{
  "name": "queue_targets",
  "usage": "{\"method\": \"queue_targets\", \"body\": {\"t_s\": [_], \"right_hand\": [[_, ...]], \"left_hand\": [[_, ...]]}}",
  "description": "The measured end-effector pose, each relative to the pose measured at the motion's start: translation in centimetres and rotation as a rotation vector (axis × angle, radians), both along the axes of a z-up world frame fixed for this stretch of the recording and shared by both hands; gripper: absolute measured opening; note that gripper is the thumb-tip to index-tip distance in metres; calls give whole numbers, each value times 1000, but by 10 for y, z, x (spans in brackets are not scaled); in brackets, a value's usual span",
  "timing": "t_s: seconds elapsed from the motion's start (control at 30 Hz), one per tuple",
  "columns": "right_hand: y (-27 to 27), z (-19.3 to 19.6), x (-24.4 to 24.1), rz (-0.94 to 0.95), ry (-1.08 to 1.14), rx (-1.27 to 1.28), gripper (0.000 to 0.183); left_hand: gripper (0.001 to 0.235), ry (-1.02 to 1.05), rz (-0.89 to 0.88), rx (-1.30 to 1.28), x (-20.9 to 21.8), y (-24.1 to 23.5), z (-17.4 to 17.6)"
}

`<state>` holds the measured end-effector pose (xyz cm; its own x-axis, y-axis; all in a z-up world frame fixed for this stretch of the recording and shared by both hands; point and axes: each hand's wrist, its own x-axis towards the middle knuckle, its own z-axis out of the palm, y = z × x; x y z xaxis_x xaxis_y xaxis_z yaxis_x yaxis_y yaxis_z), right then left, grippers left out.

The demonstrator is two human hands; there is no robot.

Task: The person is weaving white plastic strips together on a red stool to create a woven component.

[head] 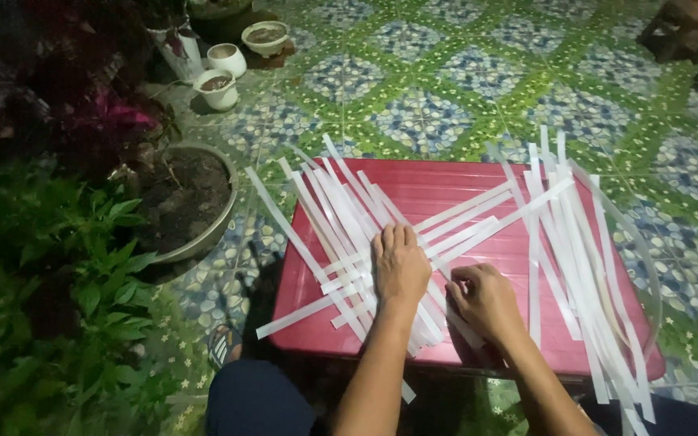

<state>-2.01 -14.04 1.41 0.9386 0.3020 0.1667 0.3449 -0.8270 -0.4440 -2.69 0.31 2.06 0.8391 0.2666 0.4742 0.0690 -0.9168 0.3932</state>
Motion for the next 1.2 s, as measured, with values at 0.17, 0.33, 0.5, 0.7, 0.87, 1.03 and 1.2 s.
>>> {"method": "queue_targets", "body": {"t_s": [0.17,0.33,0.5,0.7,0.87,1.03,1.2], "right_hand": [[13,-13,14,4,-62,-19,16],[28,-8,15,-17,-125,-12,12],[26,1,12,42,-46,80,17],[24,-12,20,41,-5,28,16],[30,-5,23,107,4,91,20],[32,15,17,199,41,143,31],[31,22,12,280,42,115,37]], "left_hand": [[35,30,4,22,-2,1,4],[37,75,-2,3,-3,2,6],[35,9,7,23,-2,1,1],[33,26,1,24,-5,3,5],[29,2,6,-17,-2,3,3],[30,14,32,-26,-6,2,12],[29,31,4,-34,-4,2,8]]}}
